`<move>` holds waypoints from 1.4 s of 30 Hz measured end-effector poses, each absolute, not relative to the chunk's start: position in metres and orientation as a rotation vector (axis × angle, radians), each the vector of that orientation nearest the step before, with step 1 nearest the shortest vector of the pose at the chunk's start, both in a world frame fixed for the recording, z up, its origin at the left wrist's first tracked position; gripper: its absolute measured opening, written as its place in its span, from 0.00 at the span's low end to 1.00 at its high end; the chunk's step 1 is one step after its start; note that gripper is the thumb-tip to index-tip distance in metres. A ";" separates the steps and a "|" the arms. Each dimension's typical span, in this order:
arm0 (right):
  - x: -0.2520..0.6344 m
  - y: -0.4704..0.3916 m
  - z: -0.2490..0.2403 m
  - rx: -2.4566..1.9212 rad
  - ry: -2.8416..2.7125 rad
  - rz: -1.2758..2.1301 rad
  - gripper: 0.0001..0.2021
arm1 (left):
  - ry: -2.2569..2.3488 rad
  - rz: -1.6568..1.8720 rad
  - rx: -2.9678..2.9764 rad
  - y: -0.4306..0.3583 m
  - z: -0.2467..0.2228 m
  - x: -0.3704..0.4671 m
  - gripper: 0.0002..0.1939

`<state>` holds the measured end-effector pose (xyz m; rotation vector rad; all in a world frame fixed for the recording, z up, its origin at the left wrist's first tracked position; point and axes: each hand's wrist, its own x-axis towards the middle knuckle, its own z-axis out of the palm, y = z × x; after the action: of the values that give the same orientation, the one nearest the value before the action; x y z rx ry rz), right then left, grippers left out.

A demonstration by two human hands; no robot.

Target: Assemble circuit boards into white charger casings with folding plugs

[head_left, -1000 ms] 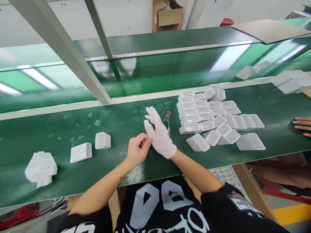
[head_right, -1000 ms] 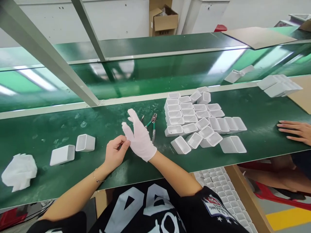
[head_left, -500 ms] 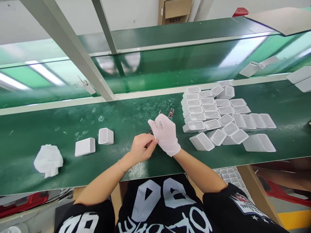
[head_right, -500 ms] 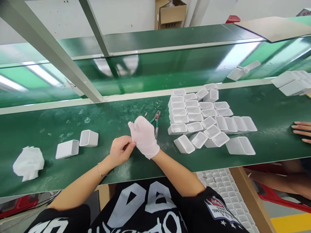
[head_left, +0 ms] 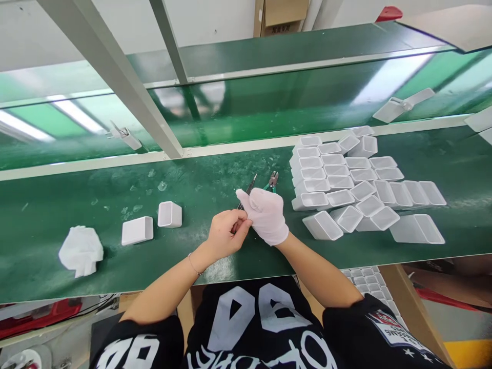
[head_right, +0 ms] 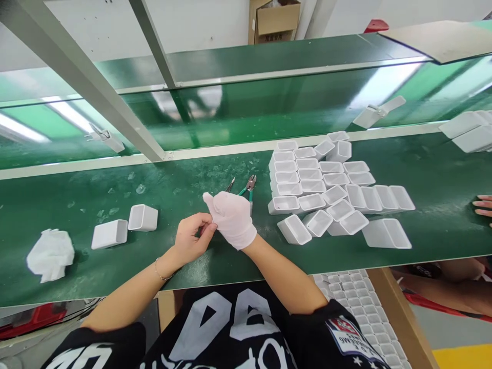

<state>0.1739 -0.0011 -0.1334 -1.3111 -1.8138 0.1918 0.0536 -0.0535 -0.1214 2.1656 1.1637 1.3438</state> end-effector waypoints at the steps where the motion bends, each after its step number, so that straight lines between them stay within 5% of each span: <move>1: 0.174 -0.001 -0.133 -1.316 -1.813 0.190 0.30 | 1.150 1.338 2.183 -0.053 -0.121 0.053 0.09; 9: 0.175 -0.003 -0.135 -1.345 -1.826 0.244 0.15 | 1.103 1.312 2.337 -0.051 -0.125 0.051 0.10; 20: 0.173 0.002 -0.136 -1.350 -1.733 0.231 0.31 | 1.148 1.337 2.167 -0.053 -0.125 0.057 0.13; 38: 0.179 -0.004 -0.125 -1.201 -1.741 0.544 0.30 | 1.032 1.277 2.160 -0.053 -0.131 0.057 0.16; 42: 0.177 -0.004 -0.125 -1.248 -1.684 0.605 0.29 | 1.104 1.293 2.103 -0.056 -0.135 0.058 0.08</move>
<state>0.1771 -0.0038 -0.1252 -1.2485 -1.6839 0.6051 0.0578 -0.0558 -0.1351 2.1032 1.1037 1.2928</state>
